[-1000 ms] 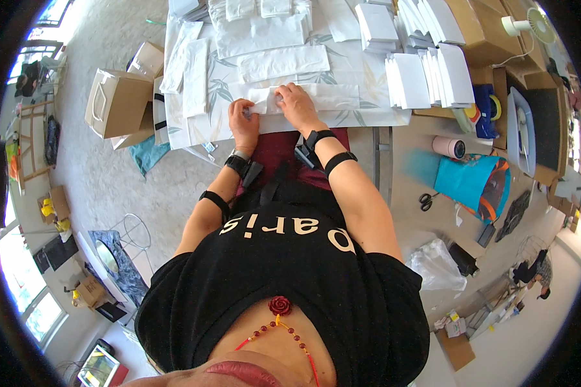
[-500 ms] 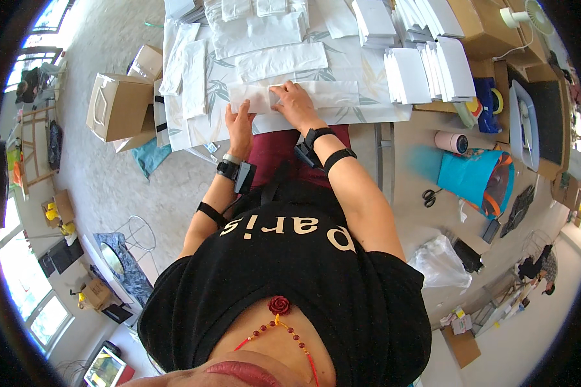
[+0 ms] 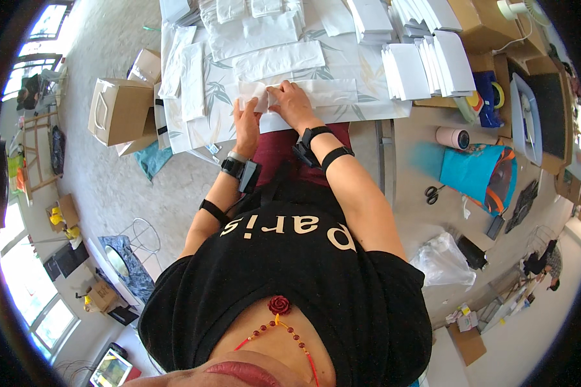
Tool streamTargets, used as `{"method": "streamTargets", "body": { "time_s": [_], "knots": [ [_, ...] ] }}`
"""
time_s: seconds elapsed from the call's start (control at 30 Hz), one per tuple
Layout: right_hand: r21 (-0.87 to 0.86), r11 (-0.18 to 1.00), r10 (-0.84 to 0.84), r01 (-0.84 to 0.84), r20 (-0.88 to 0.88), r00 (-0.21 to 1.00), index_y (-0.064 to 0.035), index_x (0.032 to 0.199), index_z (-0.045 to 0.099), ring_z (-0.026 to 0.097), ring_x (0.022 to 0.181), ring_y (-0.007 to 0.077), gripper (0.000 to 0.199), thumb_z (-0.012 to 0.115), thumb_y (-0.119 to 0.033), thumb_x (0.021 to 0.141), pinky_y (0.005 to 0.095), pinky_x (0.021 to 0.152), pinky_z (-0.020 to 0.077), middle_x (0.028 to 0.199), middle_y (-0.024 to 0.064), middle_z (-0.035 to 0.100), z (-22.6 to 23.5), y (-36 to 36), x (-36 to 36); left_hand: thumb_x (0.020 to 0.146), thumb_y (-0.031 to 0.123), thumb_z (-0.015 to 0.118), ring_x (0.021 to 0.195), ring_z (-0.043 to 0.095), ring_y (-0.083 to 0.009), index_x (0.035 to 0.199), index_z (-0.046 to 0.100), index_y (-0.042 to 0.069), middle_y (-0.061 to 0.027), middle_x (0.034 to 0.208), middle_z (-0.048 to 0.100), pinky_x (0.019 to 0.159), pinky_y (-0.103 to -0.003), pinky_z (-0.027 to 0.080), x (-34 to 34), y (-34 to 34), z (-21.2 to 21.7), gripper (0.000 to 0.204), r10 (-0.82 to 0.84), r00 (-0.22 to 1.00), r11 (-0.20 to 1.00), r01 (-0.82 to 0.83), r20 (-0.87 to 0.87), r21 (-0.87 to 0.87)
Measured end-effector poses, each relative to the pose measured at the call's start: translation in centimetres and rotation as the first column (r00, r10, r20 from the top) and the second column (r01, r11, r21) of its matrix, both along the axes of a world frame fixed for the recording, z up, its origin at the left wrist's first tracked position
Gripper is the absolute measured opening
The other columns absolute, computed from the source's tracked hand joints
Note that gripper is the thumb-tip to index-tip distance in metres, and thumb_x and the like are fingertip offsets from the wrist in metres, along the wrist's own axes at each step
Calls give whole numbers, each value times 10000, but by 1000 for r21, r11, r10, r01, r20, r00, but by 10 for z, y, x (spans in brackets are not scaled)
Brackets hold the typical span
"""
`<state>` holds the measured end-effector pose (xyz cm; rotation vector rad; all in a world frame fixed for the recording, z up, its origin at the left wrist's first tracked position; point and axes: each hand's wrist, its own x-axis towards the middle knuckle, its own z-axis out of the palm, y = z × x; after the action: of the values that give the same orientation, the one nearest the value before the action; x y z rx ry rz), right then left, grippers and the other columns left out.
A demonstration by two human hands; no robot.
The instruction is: Folding white rectangular material sheets on a table.
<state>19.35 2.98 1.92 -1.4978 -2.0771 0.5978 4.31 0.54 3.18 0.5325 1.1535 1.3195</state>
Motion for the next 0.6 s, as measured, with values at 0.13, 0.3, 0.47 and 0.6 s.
{"method": "streamTargets", "body": {
  "time_s": [0.13, 0.3, 0.47, 0.6],
  "knots": [
    [-16, 1000, -8, 7, -6, 1000, -137, 1274, 694, 620, 1037, 302, 508, 833, -199, 790, 408, 923, 521, 1062, 88, 619, 1, 1, 0, 1001, 124, 602, 983, 630, -156, 1290, 495, 20, -105, 1103, 670, 839, -317, 511, -1, 3, -5, 325, -56, 998, 998, 56, 0, 23],
    [-74, 997, 6, -6, 7, 1000, -85, 1289, 657, 610, 1138, 324, 573, 851, -156, 754, 422, 968, 515, 1153, 121, 638, 2, 1, 3, 991, 106, 611, 1017, 639, -172, 1245, 529, 30, -90, 1122, 669, 877, -315, 520, 1, 2, -9, 278, -79, 996, 997, 79, -38, -3],
    [-89, 994, -79, 63, -191, 978, -52, 1337, 606, 661, 1047, 304, 524, 758, -63, 836, 384, 913, 544, 1165, 148, 653, -2, -3, 27, 994, 172, 650, 874, 560, -95, 1192, 534, 33, -41, 998, 624, 735, -276, 463, 6, 8, -7, 268, -234, 913, 965, 259, -334, 31],
    [-315, 924, -336, 217, -396, 854, -1, 1274, 616, 734, 857, 263, 334, 642, -153, 977, 347, 776, 583, 1028, 161, 729, 1, -8, 53, 998, 311, 665, 819, 521, -89, 1164, 589, -13, -63, 1003, 626, 687, -300, 448, 19, 9, 8, 372, -338, 785, 920, 393, -519, -3]
  ]
}}
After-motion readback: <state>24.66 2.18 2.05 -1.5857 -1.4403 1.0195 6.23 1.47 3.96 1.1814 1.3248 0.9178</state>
